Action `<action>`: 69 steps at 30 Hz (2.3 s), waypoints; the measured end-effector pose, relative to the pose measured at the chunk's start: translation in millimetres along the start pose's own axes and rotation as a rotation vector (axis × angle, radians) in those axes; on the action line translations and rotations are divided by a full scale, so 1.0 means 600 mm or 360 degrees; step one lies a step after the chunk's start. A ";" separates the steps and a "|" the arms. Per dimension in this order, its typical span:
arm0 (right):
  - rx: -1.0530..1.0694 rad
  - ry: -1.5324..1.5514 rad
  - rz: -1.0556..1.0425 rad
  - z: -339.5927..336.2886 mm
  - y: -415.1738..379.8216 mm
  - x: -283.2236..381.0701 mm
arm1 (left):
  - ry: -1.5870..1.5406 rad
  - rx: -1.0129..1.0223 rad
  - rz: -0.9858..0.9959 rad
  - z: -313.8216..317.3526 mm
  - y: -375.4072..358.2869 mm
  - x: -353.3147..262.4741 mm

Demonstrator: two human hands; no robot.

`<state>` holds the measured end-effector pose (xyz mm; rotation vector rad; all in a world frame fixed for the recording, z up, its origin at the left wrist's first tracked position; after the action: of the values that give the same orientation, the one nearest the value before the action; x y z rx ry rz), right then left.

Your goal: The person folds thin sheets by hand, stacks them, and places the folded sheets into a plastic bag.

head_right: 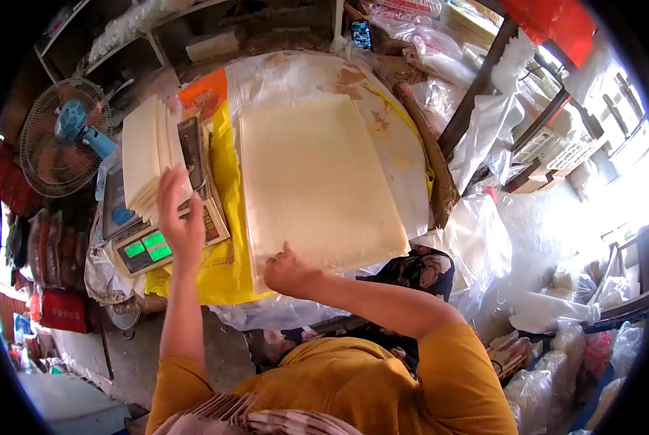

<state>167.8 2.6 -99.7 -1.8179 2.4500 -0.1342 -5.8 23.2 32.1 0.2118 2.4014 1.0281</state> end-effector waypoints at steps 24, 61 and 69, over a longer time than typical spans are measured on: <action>-0.0980 0.0209 0.0683 -0.117 -0.147 -0.189 | 0.0338 0.1152 0.0051 0.218 -0.209 -0.075; -0.0672 0.1118 0.1737 0.076 -0.237 -0.367 | 0.0487 0.1313 -0.0127 0.242 -0.131 -0.016; -0.0614 0.0312 0.1205 0.005 -0.185 -0.261 | 0.0530 0.1261 -0.0014 0.259 -0.142 -0.002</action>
<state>319.1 120.4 -86.4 -0.8564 3.2865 0.2387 79.9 61.5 -118.3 0.3166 2.9989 0.0487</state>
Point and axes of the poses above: each hand's wrist, its own y-axis towards the middle knuckle, its own z-axis out of the palm, x = y × z, the point moved 4 cm from there along y, towards the middle knuckle, and after that the axes turned 10 degrees about x, right-handed, at the moved point
